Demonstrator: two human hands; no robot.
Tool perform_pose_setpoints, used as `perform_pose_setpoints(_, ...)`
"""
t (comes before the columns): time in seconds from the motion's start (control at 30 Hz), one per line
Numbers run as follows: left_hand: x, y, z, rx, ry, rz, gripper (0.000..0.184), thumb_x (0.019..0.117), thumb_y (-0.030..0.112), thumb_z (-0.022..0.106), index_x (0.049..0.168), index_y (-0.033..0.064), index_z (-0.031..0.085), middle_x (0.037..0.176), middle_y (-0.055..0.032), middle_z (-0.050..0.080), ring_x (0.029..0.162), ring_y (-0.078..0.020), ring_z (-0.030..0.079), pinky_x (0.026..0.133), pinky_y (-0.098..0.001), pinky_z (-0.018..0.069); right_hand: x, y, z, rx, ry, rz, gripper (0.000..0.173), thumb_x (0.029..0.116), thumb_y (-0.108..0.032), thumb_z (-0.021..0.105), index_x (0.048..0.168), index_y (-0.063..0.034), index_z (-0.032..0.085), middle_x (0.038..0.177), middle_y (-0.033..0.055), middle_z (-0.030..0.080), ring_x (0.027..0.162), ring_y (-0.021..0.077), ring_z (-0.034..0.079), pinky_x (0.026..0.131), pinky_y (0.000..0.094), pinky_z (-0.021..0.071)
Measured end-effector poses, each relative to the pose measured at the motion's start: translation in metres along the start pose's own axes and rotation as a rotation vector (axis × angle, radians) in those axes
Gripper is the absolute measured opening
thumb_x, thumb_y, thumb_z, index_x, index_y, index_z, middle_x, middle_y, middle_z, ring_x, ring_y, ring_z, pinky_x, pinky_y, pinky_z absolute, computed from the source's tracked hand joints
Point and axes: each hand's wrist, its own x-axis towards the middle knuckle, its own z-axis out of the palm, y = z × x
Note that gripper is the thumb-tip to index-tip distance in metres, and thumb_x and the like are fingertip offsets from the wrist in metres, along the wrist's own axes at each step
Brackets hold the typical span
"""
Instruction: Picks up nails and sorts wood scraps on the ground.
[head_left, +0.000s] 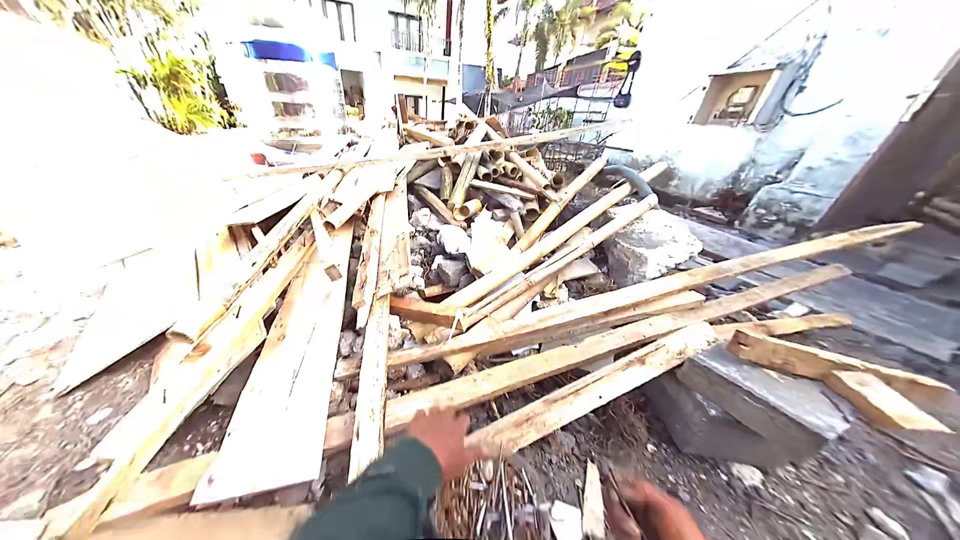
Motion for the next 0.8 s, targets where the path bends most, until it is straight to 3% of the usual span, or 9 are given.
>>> perform_pose_setpoints(0.07,-0.004,-0.014,-0.018,-0.040,-0.022,-0.096,0.074,0.1028,0.061,0.048,0.148,0.0028,0.051,0.150,-0.0294,0.049,0.139,-0.0492,0.046,0.112,-0.0701,0.0359,0.008,-0.023,0.035,-0.186,0.012,-0.002,0.027,0.1017,-0.023,0.029,0.091,-0.0167,0.053,0.056,-0.0054,0.050,0.041,0.0056,0.046,0.038,0.0225,0.0418)
perform_pose_setpoints(0.17,-0.008,-0.034,-0.021,-0.086,0.003,-0.191,0.070,0.1019,0.061,0.050,0.140,0.0026,0.059,0.138,-0.0263,0.060,0.130,-0.0438,0.057,0.107,-0.0674,0.0426,0.019,-0.044,0.081,-0.440,0.017,0.068,0.025,0.1047,-0.019,0.033,0.091,-0.0114,0.052,0.057,-0.0021,0.049,0.042,0.0081,0.045,0.040,0.0240,0.0405)
perform_pose_setpoints(0.37,-0.027,-0.038,-0.024,-0.189,-0.065,-0.130,0.059,0.1037,0.051,0.054,0.114,-0.0051,0.068,0.117,-0.0275,0.067,0.114,-0.0428,0.065,0.096,-0.0654,0.0490,0.043,-0.046,0.133,-1.070,-0.076,0.060,0.024,0.1089,-0.017,0.038,0.101,-0.0068,0.058,0.060,-0.0006,0.051,0.045,0.0078,0.045,0.043,0.0230,0.0388)
perform_pose_setpoints(0.47,-0.024,-0.028,-0.021,-0.278,-0.053,-0.041,0.050,0.1039,0.042,0.057,0.119,-0.0052,0.068,0.120,-0.0283,0.067,0.116,-0.0433,0.064,0.097,-0.0665,0.0482,0.057,-0.037,0.133,-1.505,-0.132,0.003,0.028,0.1077,-0.025,0.042,0.106,-0.0048,0.062,0.076,0.0070,0.056,0.065,0.0197,0.055,0.063,0.0416,0.0475)
perform_pose_setpoints(0.57,-0.022,-0.013,-0.012,-0.313,-0.064,0.024,0.038,0.1023,0.029,0.059,0.126,0.0003,0.067,0.120,-0.0247,0.069,0.116,-0.0403,0.065,0.096,-0.0643,0.0493,0.061,-0.032,0.138,-1.704,-0.176,0.019,0.030,0.1061,-0.026,0.047,0.112,-0.0014,0.064,0.095,0.0179,0.065,0.090,0.0329,0.064,0.083,0.0568,0.0499)
perform_pose_setpoints(0.63,-0.032,0.004,-0.010,-0.308,-0.107,0.030,0.033,0.1033,0.022,0.056,0.126,0.0010,0.067,0.121,-0.0233,0.069,0.116,-0.0382,0.065,0.096,-0.0615,0.0489,0.060,-0.034,0.141,-1.709,-0.191,0.014,0.028,0.1043,-0.024,0.052,0.115,-0.0013,0.066,0.102,0.0187,0.067,0.096,0.0332,0.065,0.088,0.0567,0.0500)
perform_pose_setpoints(0.8,-0.043,0.027,-0.004,-0.283,-0.190,0.012,0.029,0.1049,0.012,0.049,0.121,-0.0084,0.063,0.120,-0.0269,0.066,0.114,-0.0385,0.064,0.094,-0.0592,0.0491,0.060,-0.038,0.142,-1.618,-0.211,0.010,0.032,0.0965,-0.013,0.065,0.127,-0.0030,0.065,0.125,0.0175,0.065,0.113,0.0308,0.066,0.100,0.0515,0.0519)
